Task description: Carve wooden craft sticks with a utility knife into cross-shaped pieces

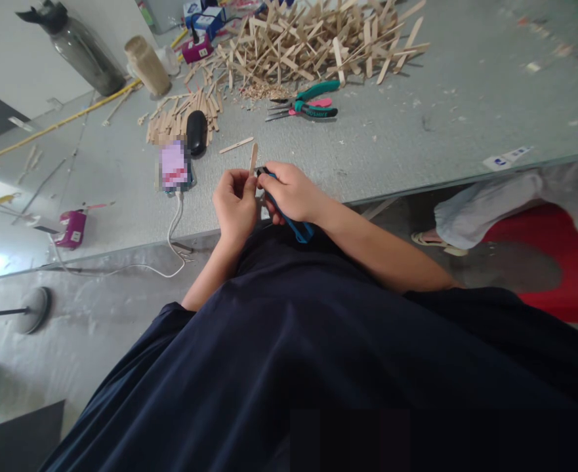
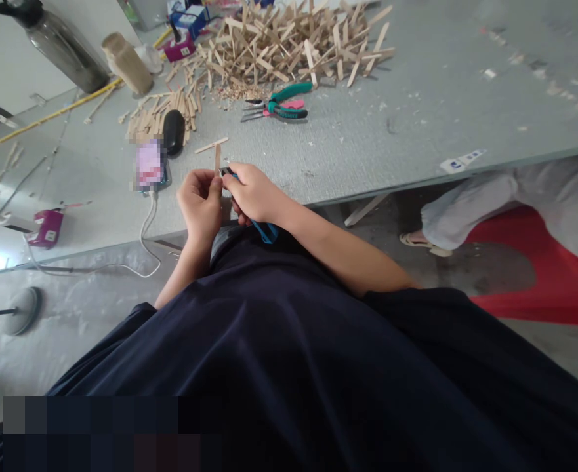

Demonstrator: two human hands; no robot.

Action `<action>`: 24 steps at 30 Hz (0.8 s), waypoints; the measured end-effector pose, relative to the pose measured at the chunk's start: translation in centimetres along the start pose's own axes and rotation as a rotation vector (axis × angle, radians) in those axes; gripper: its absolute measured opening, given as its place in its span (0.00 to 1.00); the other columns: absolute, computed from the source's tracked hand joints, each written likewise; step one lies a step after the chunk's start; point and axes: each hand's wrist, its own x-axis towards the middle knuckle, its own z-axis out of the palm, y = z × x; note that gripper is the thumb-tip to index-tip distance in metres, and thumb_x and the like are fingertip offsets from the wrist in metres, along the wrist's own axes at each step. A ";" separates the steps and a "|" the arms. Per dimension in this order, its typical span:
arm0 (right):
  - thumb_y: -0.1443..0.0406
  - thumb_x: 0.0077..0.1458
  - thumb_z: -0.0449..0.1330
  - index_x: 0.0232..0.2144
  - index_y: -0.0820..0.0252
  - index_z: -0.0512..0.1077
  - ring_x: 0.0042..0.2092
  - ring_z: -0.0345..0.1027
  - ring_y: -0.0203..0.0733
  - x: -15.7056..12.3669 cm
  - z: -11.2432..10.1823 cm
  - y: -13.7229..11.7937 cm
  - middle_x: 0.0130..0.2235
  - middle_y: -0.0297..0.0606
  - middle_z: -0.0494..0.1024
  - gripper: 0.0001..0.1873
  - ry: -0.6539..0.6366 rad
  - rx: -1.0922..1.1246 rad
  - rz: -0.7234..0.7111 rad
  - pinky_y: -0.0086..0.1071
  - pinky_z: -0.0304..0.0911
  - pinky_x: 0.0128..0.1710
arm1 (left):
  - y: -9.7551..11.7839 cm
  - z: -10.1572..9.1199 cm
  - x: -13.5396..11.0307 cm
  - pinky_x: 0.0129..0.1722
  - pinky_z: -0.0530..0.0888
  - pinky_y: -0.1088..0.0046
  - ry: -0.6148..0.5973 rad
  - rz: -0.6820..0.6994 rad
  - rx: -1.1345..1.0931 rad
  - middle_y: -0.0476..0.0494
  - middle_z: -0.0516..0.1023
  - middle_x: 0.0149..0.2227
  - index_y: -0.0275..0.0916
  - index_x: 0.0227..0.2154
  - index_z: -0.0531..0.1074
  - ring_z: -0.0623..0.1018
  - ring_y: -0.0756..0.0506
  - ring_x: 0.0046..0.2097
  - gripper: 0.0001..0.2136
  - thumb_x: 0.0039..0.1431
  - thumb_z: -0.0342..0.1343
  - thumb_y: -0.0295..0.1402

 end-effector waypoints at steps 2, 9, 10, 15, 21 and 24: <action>0.65 0.79 0.51 0.35 0.50 0.61 0.16 0.68 0.38 0.0 0.0 -0.1 0.19 0.24 0.69 0.13 -0.001 -0.005 0.005 0.29 0.61 0.14 | 0.0 0.1 -0.1 0.40 0.74 0.72 0.013 -0.003 0.007 0.50 0.84 0.34 0.42 0.37 0.77 0.82 0.49 0.36 0.08 0.70 0.64 0.23; 0.66 0.79 0.49 0.36 0.49 0.60 0.16 0.67 0.39 0.0 0.2 -0.2 0.18 0.24 0.68 0.14 0.001 -0.033 0.023 0.30 0.60 0.13 | -0.1 0.3 -0.3 0.41 0.73 0.70 0.059 -0.010 0.101 0.50 0.85 0.35 0.43 0.37 0.77 0.82 0.48 0.38 0.09 0.68 0.63 0.21; 0.67 0.78 0.49 0.36 0.49 0.60 0.16 0.67 0.39 0.0 0.2 -0.3 0.18 0.24 0.68 0.14 0.003 -0.037 0.025 0.30 0.60 0.13 | -0.1 0.3 -0.3 0.41 0.73 0.70 0.066 -0.013 0.105 0.50 0.85 0.35 0.43 0.37 0.77 0.82 0.48 0.38 0.09 0.67 0.63 0.20; 0.67 0.79 0.48 0.36 0.49 0.60 0.15 0.66 0.39 0.1 0.4 -0.6 0.17 0.23 0.66 0.14 0.000 -0.054 0.045 0.30 0.60 0.13 | -0.2 0.6 -0.4 0.41 0.72 0.70 0.109 -0.012 0.108 0.51 0.84 0.35 0.42 0.36 0.77 0.82 0.48 0.38 0.10 0.66 0.62 0.19; 0.68 0.79 0.48 0.36 0.49 0.59 0.14 0.63 0.39 0.1 0.6 -1.0 0.16 0.22 0.64 0.15 0.016 -0.086 0.059 0.31 0.58 0.12 | -0.3 0.8 -0.1 0.41 0.72 0.71 0.122 -0.010 0.096 0.52 0.82 0.33 0.42 0.35 0.75 0.81 0.48 0.37 0.13 0.65 0.61 0.14; 0.68 0.79 0.47 0.36 0.49 0.59 0.14 0.64 0.40 0.1 0.7 -1.1 0.16 0.22 0.64 0.14 0.018 -0.103 0.065 0.31 0.58 0.12 | -0.5 0.9 0.0 0.40 0.72 0.70 0.105 -0.027 0.084 0.53 0.81 0.33 0.42 0.34 0.73 0.80 0.48 0.37 0.14 0.65 0.62 0.14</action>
